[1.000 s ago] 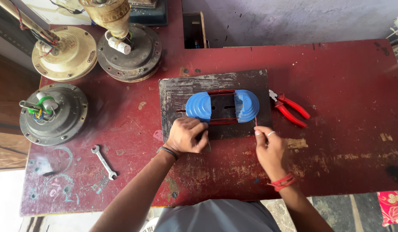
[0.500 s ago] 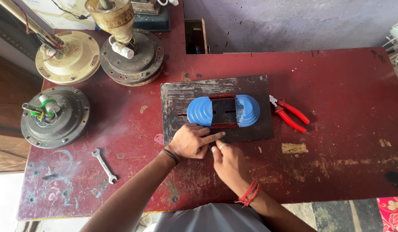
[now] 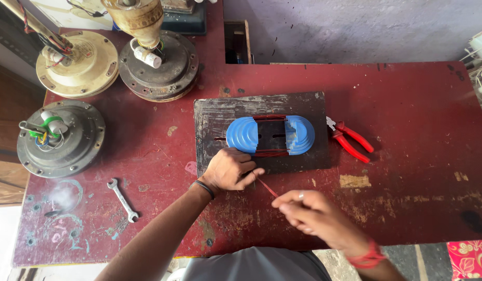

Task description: The person winds red insulated copper wire around a blue plastic bobbin placed on a wooden board. They repeatedly wrap the wire by hand, occasionally using red-handled pliers to cut the wire. The process continues throughout the clip, building up layers of wire on the bobbin.

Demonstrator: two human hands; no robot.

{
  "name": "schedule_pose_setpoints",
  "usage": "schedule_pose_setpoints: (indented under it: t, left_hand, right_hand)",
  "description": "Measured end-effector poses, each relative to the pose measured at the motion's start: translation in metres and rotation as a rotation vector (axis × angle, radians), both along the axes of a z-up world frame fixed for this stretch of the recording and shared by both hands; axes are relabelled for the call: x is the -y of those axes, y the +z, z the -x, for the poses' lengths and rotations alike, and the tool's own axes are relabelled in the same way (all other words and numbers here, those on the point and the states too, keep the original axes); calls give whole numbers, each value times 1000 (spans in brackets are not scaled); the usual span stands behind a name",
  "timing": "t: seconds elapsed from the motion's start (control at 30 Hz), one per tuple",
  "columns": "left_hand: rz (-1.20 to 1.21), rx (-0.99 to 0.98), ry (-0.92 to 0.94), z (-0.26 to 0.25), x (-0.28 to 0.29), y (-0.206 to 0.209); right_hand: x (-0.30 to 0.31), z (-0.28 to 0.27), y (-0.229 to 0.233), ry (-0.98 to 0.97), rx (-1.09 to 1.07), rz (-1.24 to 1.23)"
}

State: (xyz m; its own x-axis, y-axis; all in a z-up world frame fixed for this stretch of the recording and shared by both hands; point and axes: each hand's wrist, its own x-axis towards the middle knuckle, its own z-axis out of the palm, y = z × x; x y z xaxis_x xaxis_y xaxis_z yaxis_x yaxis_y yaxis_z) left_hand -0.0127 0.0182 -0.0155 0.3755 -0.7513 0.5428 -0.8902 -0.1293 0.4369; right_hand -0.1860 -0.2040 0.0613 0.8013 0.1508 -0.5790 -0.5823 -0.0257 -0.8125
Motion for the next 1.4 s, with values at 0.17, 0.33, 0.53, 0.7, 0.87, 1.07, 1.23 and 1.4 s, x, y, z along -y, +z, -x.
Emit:
schedule_pose_setpoints:
  t: [0.17,0.33,0.53,0.7,0.87,1.07,1.23,1.4]
  left_hand:
    - [52,-46,33,1,1,-6]
    - [76,-135,122,0,-1,-8]
    - [173,-274,210,3,-2,-4]
    - [224,-370,264,1,-3,-6]
    - [161,-355,259,-3,-3,-14]
    - [183,-438,294,-5,-1,-17]
    - [224,-434,369,-3,0,-14]
    - [224,-509,439,-2,1,-17]
  right_hand:
    - [41,-15,17,-28,177,-47]
    - [55,-50,29,-252,225,-895]
    - [45,-97,54,-315,554,123]
    - [39,-122,62,-308,677,343]
    - [43,-138,53,-232,707,279]
    - [42,-150,46,-107,879,429]
    - [19,-161,52,-99,943,594]
    - [-10,-183,47,-24,1131,624]
